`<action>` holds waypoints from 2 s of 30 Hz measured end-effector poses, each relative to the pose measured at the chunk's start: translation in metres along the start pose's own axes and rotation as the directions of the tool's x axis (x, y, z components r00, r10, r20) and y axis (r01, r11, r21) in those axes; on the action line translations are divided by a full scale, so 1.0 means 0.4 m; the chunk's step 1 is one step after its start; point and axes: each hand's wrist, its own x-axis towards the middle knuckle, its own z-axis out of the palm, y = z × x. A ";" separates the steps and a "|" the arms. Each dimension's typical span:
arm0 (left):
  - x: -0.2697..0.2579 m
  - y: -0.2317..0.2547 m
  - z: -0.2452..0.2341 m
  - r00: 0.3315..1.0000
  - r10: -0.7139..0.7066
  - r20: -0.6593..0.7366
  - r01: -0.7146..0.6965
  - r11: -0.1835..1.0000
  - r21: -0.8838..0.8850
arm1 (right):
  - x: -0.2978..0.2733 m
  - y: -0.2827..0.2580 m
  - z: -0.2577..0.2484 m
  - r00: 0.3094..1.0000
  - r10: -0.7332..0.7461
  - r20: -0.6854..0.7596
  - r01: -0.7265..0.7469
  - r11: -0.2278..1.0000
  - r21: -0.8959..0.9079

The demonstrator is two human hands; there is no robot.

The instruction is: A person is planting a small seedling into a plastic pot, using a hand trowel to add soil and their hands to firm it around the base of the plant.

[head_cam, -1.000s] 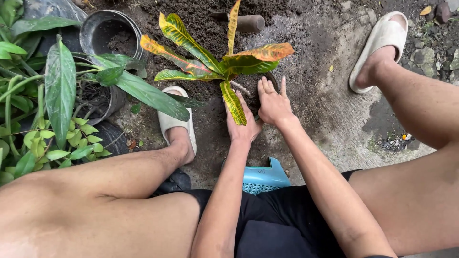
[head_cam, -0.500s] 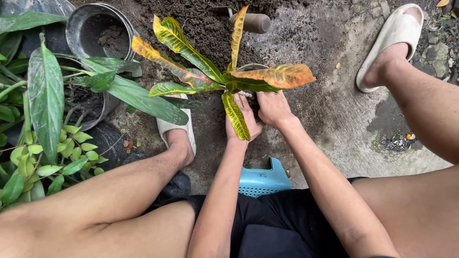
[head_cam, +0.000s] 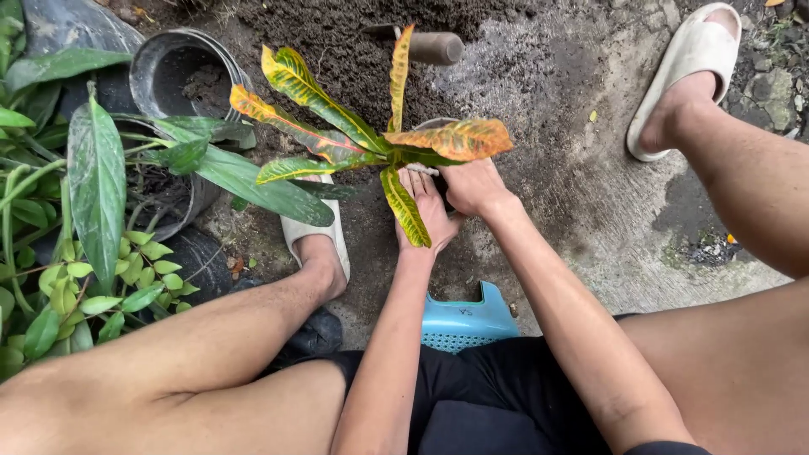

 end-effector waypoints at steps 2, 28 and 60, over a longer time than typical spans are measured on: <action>0.008 -0.011 0.015 1.000 0.015 -0.025 -0.014 1.000 0.020 | 0.019 0.001 -0.014 1.000 0.008 0.002 -0.008 1.000 0.020; -0.089 -0.087 -0.142 0.954 -0.287 0.080 0.277 0.757 -0.592 | -0.053 0.073 -0.066 0.967 0.196 -0.165 -0.174 0.975 0.135; 0.064 -0.166 -0.063 0.941 -0.236 0.243 0.338 0.654 -0.677 | 0.010 0.065 0.076 0.968 0.186 -0.170 -0.208 0.970 -0.122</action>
